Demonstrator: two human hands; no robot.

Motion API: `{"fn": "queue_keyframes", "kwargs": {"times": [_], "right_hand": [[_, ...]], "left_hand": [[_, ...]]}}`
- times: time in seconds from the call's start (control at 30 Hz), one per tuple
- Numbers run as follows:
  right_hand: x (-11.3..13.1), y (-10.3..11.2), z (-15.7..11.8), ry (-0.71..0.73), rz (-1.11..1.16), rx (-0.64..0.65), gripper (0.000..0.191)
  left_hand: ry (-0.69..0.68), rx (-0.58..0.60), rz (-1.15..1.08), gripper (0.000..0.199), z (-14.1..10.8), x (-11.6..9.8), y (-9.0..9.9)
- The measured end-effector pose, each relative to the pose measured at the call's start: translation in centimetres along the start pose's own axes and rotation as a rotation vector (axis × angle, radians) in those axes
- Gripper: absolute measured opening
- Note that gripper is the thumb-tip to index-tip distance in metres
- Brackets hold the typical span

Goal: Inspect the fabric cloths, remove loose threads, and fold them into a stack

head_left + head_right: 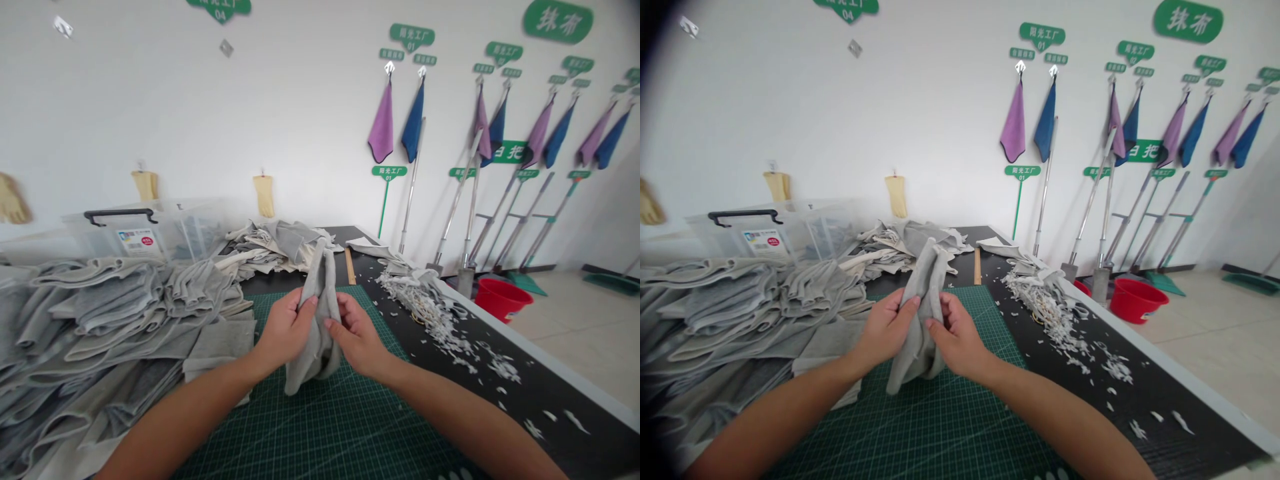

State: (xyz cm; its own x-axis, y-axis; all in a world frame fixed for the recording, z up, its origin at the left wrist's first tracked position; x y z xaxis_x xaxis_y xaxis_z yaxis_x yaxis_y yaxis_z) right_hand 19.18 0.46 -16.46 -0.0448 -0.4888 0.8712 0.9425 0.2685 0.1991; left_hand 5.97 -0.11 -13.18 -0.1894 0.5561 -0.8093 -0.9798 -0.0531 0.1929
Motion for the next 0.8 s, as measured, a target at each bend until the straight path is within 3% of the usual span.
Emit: {"fn": "queue_keyframes", "kwargs": {"times": [0.1, 0.17, 0.3, 0.37, 0.47, 0.57, 0.63, 0.8], "right_hand": [[-0.4, 1.9, 0.2, -0.073, -0.170, -0.190, 0.017], [-0.5, 2.9, 0.5, -0.109, -0.205, -0.280, 0.017], [0.0, 3.5, 0.8, -0.110, -0.195, -0.290, 0.019], [0.3, 3.2, 0.8, -0.122, -0.218, -0.238, 0.016], [0.5, 2.6, 0.4, -0.136, -0.228, -0.153, 0.014], [0.4, 2.2, -0.1, -0.160, -0.164, -0.148, 0.013], [0.3, 2.0, -0.3, -0.188, -0.087, -0.178, 0.010], [0.4, 1.9, -0.4, -0.186, 0.118, -0.274, 0.008]], "left_hand": [[0.043, -0.143, 0.048, 0.015, 0.6, 0.0, 2.1], [0.061, -0.201, 0.021, 0.015, 0.8, -0.1, 3.4], [0.034, -0.291, -0.201, 0.023, 0.8, -0.3, 5.3], [0.038, -0.262, -0.387, 0.032, 1.0, -0.2, 5.4], [0.095, -0.171, -0.593, 0.038, 1.3, -0.1, 4.8], [0.157, -0.123, -0.664, 0.033, 1.2, 0.2, 3.3], [0.204, -0.055, -0.655, 0.034, 0.8, 0.5, 1.8], [0.278, 0.160, -0.486, 0.061, -0.5, 1.1, -1.3]]}}
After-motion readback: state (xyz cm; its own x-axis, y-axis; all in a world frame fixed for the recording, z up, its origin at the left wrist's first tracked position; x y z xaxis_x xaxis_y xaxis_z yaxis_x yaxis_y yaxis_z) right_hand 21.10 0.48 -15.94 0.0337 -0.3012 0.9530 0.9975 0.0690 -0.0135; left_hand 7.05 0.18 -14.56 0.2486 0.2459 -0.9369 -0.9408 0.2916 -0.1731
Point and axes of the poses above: each hand's wrist, its own z-axis towards the middle knuckle, its own y-axis out of the back of the hand, x = y × z, the point moved 5 cm from there along z, towards the middle knuckle, and after that the axes turned 13 degrees about -z, right-handed, at the moved point
